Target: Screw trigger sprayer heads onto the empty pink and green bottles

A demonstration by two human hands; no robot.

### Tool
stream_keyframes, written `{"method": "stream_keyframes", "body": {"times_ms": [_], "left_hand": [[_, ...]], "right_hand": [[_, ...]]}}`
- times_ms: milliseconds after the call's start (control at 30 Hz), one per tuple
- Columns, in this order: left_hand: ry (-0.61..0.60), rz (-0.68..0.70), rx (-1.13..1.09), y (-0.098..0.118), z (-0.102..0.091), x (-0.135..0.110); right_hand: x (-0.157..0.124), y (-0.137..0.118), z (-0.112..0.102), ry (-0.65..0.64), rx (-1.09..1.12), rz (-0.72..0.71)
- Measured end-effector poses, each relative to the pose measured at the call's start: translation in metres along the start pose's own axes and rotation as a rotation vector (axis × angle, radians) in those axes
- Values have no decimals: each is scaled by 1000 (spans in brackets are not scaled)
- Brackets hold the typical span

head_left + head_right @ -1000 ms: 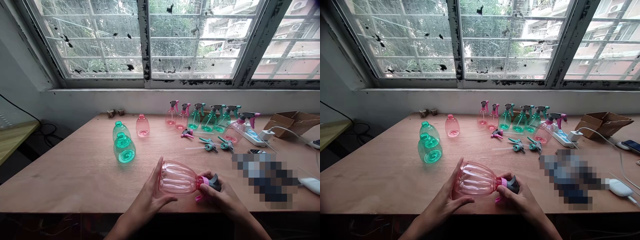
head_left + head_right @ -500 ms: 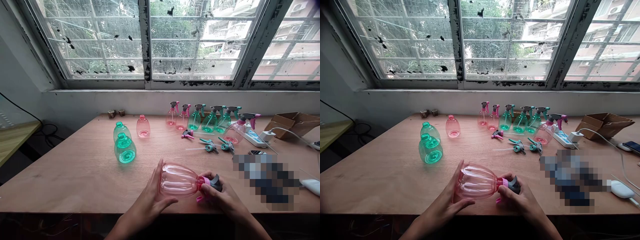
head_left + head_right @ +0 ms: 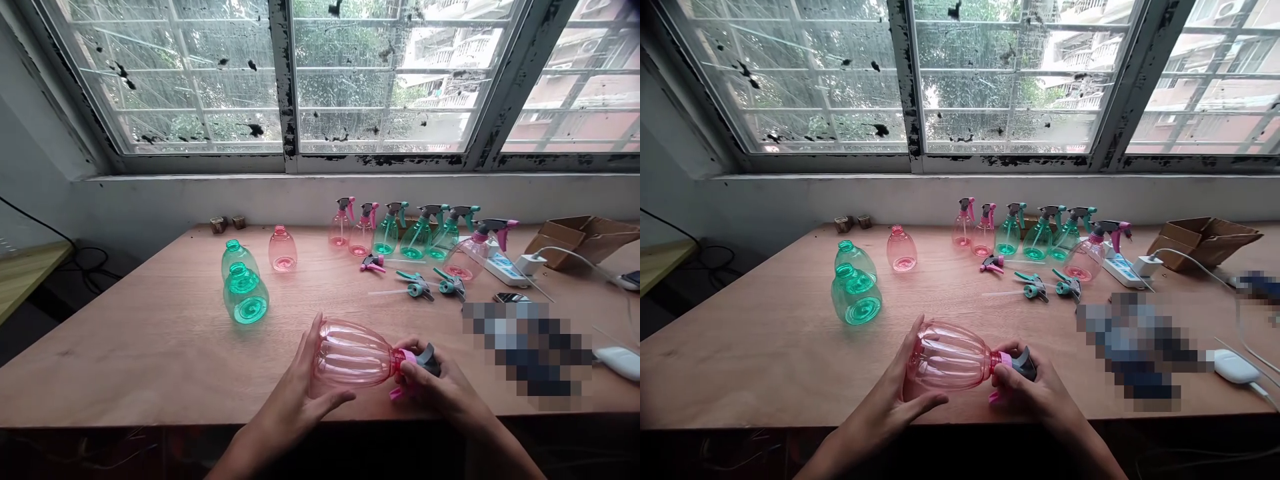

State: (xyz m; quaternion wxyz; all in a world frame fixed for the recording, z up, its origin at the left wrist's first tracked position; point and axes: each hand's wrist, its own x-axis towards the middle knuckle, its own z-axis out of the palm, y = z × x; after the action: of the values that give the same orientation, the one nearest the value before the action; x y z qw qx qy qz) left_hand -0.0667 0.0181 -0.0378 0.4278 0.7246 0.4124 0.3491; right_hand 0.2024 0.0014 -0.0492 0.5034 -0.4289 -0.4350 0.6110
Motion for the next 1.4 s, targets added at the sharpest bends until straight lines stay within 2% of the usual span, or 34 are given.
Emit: {"method": "stream_keyframes", "body": {"times_ms": [233,500,700,900,1200,1400], "left_hand": [[-51,-14,-65,-4,-4,-2],[26,49,55,-7,-1,2],[7,-50,-77,-7,-5,3],[47,10,79,-5,-4,5],[66,-53,-82,-4,-7,7],[99,-46,-114,-12,-6,10]], "right_hand": [[1,0,0,19,2,2],[6,3,-7,-13,-60,-28],[6,0,-3,-34,-40,-41],[9,-3,-2,-26,-22,-58],[11,-5,5,0,-42,-77],[20,-9,12,52,-17,-115]]}}
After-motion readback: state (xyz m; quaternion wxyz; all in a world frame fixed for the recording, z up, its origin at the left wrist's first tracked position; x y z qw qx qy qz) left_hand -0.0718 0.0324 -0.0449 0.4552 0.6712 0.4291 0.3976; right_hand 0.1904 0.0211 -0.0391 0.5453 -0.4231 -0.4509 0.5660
